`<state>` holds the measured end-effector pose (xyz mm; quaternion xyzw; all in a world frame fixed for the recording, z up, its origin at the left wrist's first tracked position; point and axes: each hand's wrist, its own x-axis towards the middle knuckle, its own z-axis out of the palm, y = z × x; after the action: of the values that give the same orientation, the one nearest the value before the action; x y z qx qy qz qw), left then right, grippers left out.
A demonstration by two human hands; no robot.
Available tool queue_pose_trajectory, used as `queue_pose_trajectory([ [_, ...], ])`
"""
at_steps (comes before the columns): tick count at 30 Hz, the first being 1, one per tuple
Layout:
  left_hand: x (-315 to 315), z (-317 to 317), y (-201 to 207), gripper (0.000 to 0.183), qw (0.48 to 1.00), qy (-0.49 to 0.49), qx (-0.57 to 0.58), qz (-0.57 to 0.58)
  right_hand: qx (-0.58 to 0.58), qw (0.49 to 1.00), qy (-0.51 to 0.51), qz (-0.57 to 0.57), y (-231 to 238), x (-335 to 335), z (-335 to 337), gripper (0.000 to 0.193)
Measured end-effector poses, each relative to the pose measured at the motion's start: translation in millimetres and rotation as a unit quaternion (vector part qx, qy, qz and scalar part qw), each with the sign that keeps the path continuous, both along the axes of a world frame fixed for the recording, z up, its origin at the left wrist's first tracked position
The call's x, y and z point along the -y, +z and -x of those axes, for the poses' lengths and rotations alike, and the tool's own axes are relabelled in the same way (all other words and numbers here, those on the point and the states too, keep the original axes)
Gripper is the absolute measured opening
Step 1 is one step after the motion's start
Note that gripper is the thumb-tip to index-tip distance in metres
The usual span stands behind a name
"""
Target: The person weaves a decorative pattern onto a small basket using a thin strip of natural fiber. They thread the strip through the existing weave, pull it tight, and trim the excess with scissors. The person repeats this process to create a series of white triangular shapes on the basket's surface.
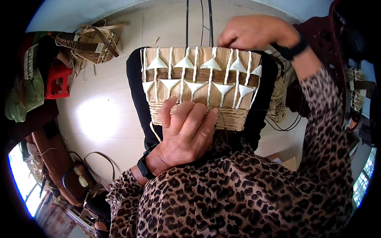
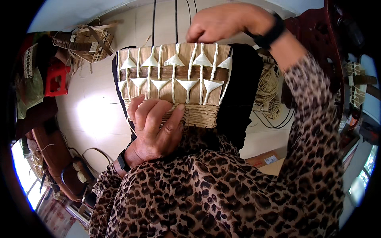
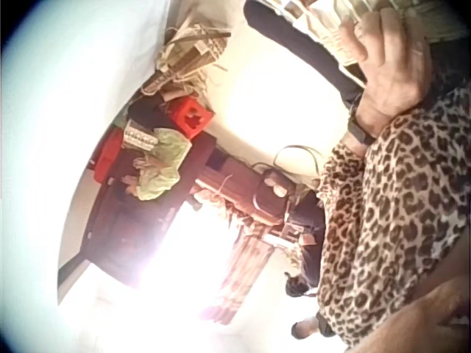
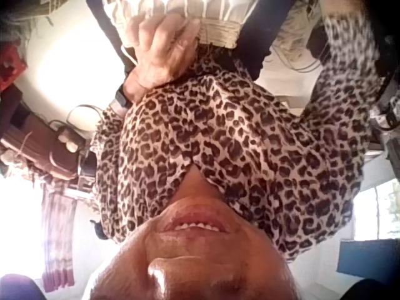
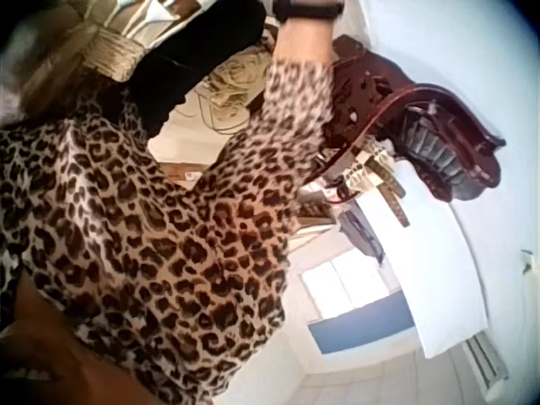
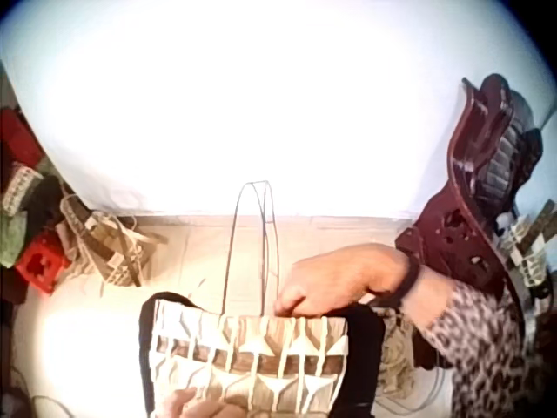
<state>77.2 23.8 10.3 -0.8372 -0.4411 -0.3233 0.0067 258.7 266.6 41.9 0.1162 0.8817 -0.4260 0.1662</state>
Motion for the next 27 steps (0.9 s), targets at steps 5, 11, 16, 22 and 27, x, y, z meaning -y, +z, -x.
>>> queue_pose_trajectory([
  [5, -2.5, -1.6, -4.3, 0.044, 0.999, -0.035, 0.016, -0.003, -0.206, 0.901, -0.286, -0.255, 32.8, 85.5, -54.1, 0.015],
  [11, -2.9, -4.4, -14.5, 0.044, 0.999, -0.052, -0.012, -0.011, -0.243, 0.816, -0.363, -0.378, 8.3, 194.5, -38.7, 0.022],
  [16, -4.3, -8.2, -8.8, 0.045, 0.997, -0.067, 0.020, 0.031, -0.186, 0.800, -0.408, -0.398, -6.5, 221.5, -24.7, 0.026],
  [22, -6.0, -7.1, -14.5, 0.047, 0.998, -0.063, 0.005, 0.024, -0.165, 0.784, -0.397, -0.448, -7.4, 223.9, -19.0, 0.025],
  [27, -4.0, -10.9, -14.2, 0.047, 0.998, -0.051, 0.022, 0.020, -0.168, 0.781, -0.406, -0.444, -4.7, 224.2, -13.8, 0.021],
])
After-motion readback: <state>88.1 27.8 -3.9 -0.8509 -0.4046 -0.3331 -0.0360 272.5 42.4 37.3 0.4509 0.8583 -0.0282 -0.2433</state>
